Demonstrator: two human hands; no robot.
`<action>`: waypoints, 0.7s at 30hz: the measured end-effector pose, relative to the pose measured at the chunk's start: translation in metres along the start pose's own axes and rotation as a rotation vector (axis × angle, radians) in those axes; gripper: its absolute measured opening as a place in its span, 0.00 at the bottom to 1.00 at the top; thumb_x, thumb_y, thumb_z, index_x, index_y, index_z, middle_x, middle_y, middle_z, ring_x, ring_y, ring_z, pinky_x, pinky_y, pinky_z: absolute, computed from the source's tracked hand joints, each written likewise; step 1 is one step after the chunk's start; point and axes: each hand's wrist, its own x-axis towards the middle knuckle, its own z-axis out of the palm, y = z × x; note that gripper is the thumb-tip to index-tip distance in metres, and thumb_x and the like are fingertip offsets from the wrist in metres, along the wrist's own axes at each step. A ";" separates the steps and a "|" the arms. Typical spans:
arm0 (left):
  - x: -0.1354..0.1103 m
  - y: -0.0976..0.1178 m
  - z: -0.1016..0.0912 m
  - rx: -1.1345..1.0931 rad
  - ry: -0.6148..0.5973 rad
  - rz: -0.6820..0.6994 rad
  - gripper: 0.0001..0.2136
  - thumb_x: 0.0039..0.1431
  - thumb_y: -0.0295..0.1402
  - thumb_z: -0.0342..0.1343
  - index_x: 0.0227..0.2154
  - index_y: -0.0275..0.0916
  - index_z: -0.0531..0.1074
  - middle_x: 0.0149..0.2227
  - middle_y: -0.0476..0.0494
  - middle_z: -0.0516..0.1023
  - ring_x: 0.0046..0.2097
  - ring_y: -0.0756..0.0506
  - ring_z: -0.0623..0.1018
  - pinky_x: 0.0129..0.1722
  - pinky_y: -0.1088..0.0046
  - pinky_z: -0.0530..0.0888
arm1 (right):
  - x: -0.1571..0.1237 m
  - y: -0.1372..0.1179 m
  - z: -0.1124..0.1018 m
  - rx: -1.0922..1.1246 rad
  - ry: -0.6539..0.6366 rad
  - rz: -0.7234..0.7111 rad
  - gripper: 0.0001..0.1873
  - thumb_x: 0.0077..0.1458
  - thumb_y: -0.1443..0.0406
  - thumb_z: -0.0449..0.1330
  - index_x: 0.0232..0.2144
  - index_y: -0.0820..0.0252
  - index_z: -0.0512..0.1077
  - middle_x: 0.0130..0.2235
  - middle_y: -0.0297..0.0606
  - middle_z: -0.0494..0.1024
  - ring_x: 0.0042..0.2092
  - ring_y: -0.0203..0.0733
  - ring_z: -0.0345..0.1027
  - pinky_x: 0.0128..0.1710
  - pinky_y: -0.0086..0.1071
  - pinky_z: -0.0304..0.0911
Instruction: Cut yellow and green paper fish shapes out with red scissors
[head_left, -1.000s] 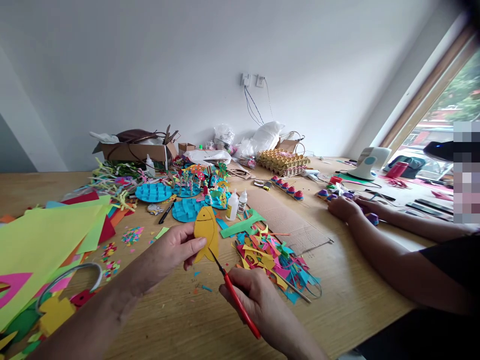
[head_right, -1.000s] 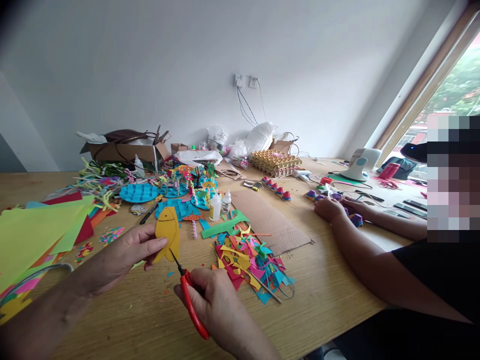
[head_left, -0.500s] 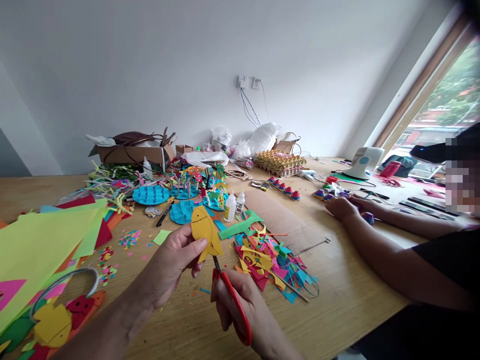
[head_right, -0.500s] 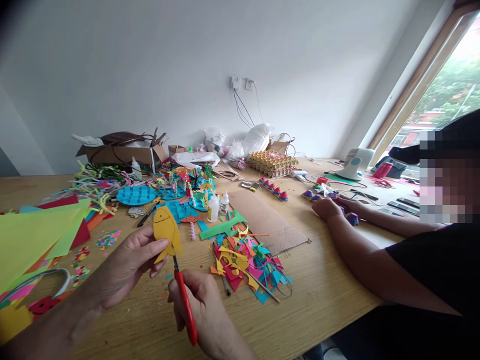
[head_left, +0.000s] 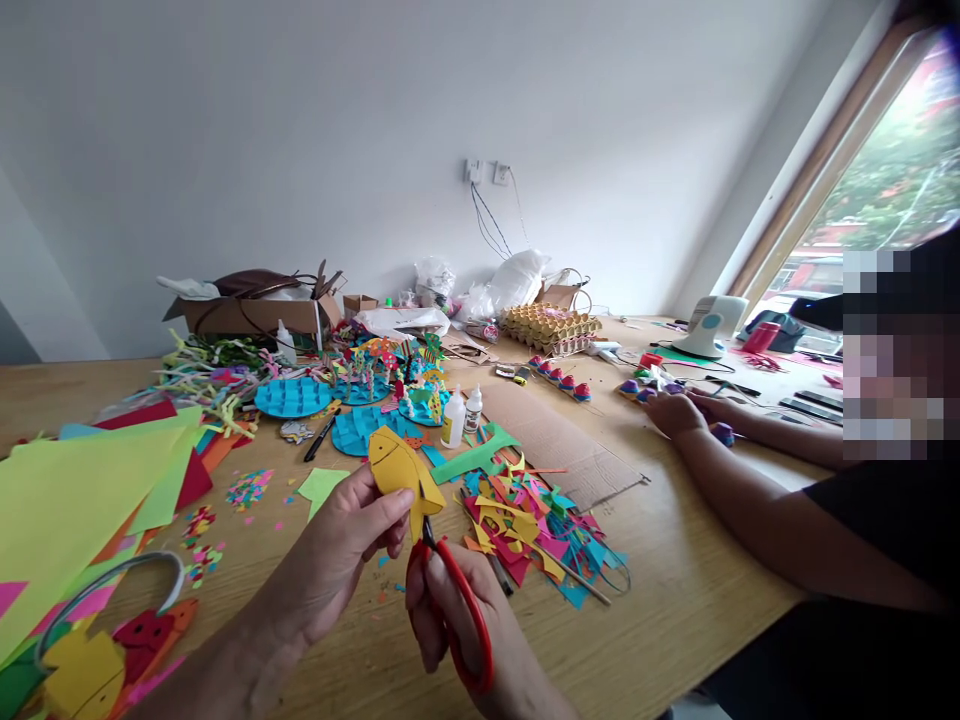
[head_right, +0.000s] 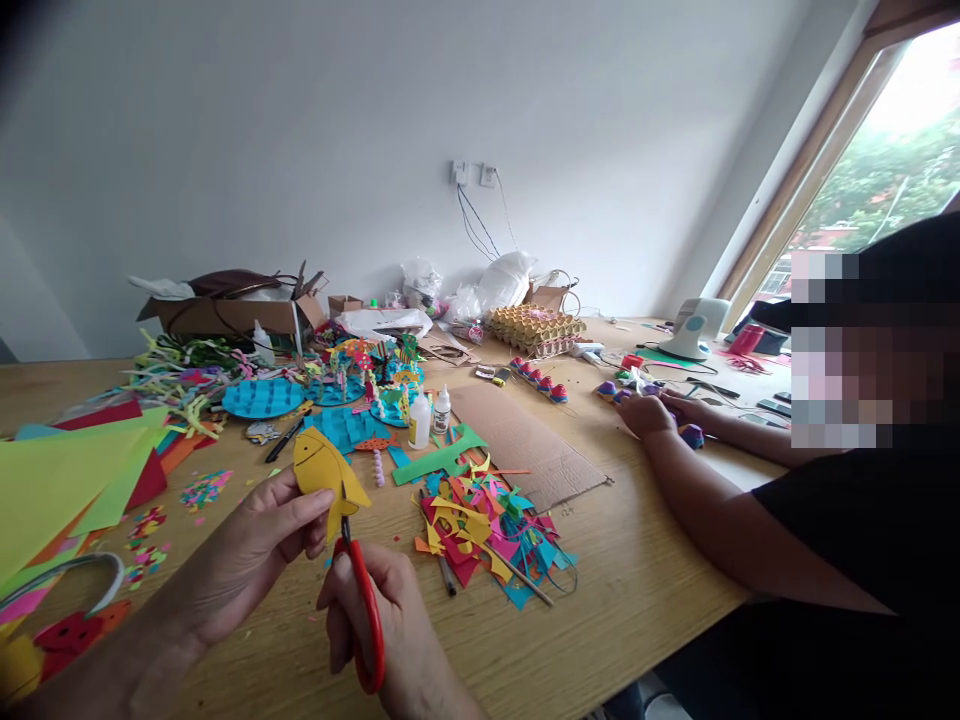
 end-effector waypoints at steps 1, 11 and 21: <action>0.000 0.000 0.000 -0.006 -0.003 -0.008 0.05 0.50 0.32 0.58 0.26 0.38 0.69 0.18 0.56 0.66 0.22 0.54 0.63 0.23 0.80 0.63 | 0.000 0.000 0.000 0.004 0.001 0.003 0.27 0.51 0.43 0.51 0.21 0.62 0.64 0.12 0.26 0.60 0.14 0.27 0.47 0.16 0.23 0.43; -0.001 0.000 0.004 -0.049 -0.035 -0.019 0.08 0.48 0.33 0.59 0.21 0.38 0.66 0.18 0.55 0.66 0.22 0.53 0.64 0.24 0.77 0.64 | 0.001 0.003 -0.001 -0.025 0.014 -0.011 0.28 0.51 0.43 0.50 0.22 0.62 0.64 0.12 0.25 0.59 0.14 0.27 0.46 0.15 0.23 0.43; 0.001 -0.001 0.000 -0.027 -0.048 -0.018 0.08 0.49 0.33 0.58 0.21 0.37 0.68 0.18 0.55 0.68 0.22 0.53 0.66 0.24 0.78 0.64 | 0.002 0.002 -0.002 -0.056 0.021 -0.027 0.27 0.52 0.43 0.50 0.22 0.62 0.64 0.12 0.25 0.58 0.13 0.27 0.45 0.15 0.23 0.42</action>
